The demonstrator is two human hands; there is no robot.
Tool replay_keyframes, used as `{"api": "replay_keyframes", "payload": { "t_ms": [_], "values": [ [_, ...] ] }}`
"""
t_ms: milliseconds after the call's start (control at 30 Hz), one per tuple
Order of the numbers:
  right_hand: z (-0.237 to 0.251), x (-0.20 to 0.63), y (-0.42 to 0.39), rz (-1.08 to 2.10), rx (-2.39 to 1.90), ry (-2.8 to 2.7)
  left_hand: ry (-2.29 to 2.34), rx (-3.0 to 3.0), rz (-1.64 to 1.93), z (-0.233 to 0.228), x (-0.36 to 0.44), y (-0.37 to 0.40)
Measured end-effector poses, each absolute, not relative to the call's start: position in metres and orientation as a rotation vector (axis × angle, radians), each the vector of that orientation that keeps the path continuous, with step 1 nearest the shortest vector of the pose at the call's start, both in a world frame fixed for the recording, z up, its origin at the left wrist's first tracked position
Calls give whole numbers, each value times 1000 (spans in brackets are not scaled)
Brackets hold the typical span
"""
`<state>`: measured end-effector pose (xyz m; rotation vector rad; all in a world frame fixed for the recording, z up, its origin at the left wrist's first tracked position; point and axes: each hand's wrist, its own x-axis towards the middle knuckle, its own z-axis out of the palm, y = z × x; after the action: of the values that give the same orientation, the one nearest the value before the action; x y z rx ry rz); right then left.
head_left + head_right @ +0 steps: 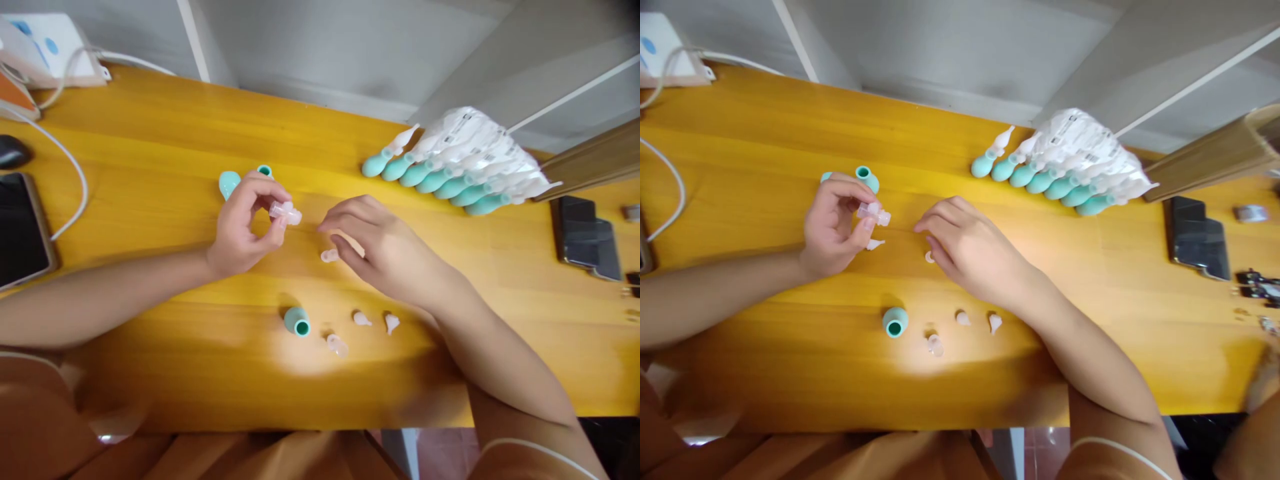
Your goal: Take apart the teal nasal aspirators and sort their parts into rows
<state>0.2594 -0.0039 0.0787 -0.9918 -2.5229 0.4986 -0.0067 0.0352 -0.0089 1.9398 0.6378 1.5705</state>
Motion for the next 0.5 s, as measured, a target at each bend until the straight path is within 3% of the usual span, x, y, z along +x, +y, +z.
{"api": "replay_keyframes", "payload": {
  "t_ms": [233, 500],
  "values": [
    [60, 214, 12, 539, -828, -2704, 645, 1959, 1700, -3, -5, 28],
    [30, 182, 28, 473, -763, -2735, 656, 2038, 1609, 4, -8, 21]
  ]
}}
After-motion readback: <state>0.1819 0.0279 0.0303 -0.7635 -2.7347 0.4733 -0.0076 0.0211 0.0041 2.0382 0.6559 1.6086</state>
